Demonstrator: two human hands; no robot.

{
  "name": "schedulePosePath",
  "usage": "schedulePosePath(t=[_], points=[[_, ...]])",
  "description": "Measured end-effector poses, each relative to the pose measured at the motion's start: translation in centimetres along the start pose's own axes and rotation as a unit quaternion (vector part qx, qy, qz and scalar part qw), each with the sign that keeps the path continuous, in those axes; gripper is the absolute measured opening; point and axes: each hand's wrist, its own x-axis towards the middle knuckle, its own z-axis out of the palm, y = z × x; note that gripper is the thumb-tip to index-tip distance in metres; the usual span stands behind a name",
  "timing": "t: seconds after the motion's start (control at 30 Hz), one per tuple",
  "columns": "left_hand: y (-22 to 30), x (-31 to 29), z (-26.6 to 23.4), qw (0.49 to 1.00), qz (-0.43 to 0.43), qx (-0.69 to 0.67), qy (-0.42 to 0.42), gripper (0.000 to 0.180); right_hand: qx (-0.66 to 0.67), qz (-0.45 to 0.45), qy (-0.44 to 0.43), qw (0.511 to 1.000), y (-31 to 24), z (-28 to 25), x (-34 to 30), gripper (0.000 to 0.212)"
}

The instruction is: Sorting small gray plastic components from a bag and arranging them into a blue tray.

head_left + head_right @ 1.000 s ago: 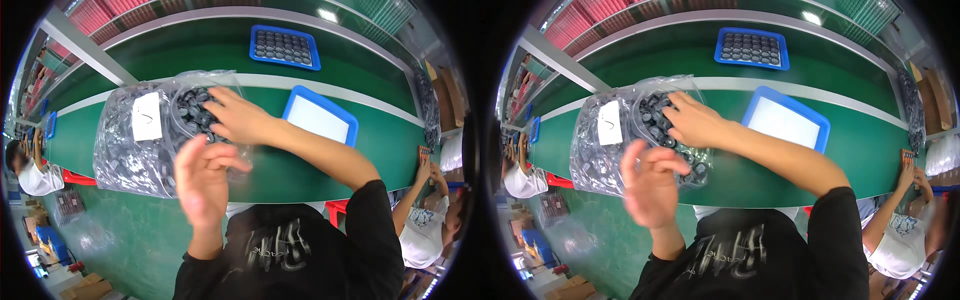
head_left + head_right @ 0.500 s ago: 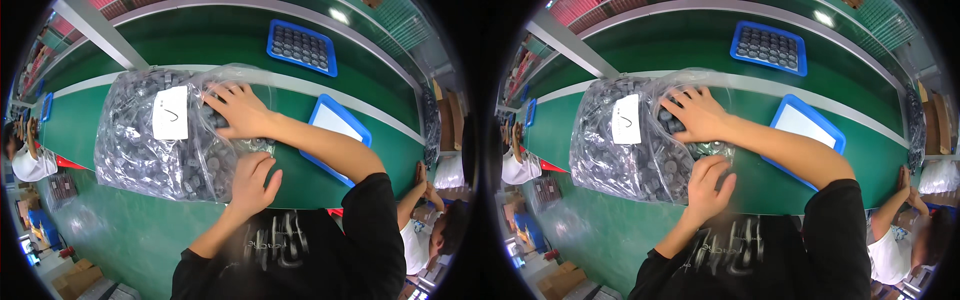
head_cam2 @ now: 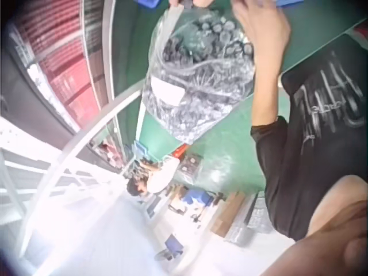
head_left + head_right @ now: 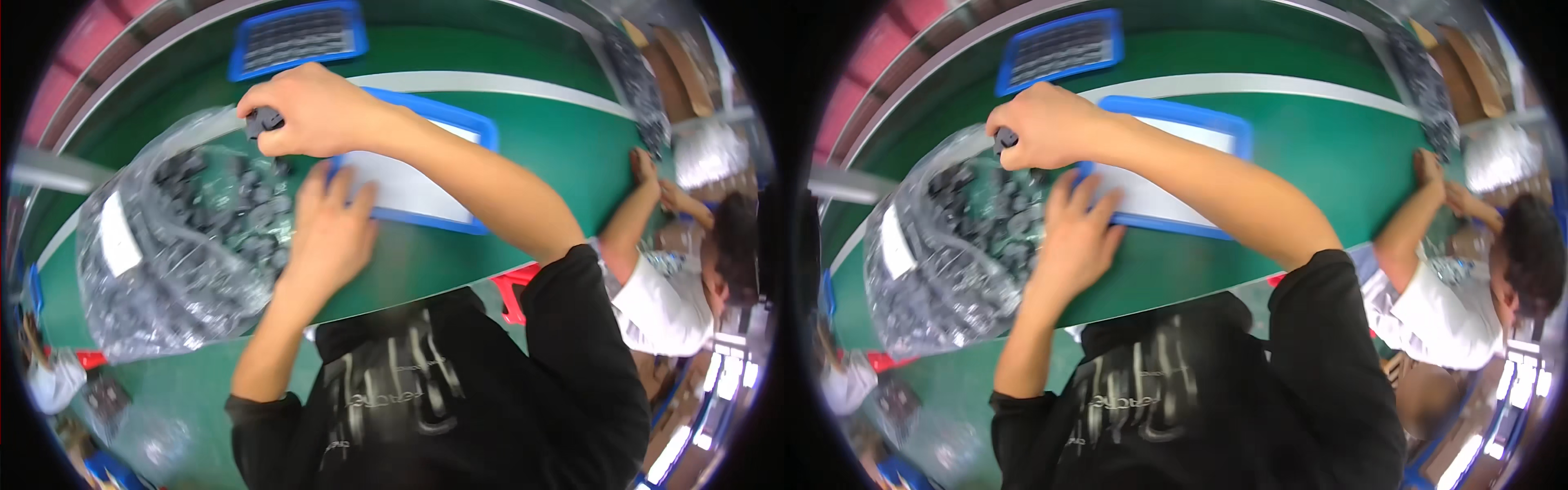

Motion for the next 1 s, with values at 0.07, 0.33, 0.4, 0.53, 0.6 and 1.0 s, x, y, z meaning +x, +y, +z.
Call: schedulePosePath(t=[0.07, 0.33, 0.4, 0.53, 0.6, 1.0], points=[[0.3, 1.4, -0.1, 0.999, 0.033, 0.028, -0.015, 0.026, 0.001, 0.050, 0.031, 0.998, 2.9, -3.2, -5.3, 0.041], [2.0, 2.8, -4.1, 0.982, 0.040, -0.066, -0.174, 0.032, 0.041, 0.086, -0.025, 0.995, 6.7, -2.2, -12.1, 0.056], [0.6, 4.8, -3.5, 0.987, -0.018, -0.089, -0.135, 0.038, 0.055, 0.069, -0.028, 0.996, 7.8, -3.9, -14.0, 0.062], [-1.4, 7.4, -1.0, 0.998, 0.028, -0.025, -0.044, 0.039, -0.039, 0.063, -0.066, 0.995, 8.0, -6.6, -16.1, 0.060], [-1.9, 7.5, 0.4, 0.999, 0.028, -0.009, -0.033, 0.035, -0.082, 0.092, -0.036, 0.992, 7.6, -6.1, -16.5, 0.055], [-2.8, 6.1, 0.4, 0.986, 0.041, -0.098, -0.125, 0.029, -0.129, 0.093, 0.018, 0.987, 6.8, -3.1, -14.4, 0.031]])
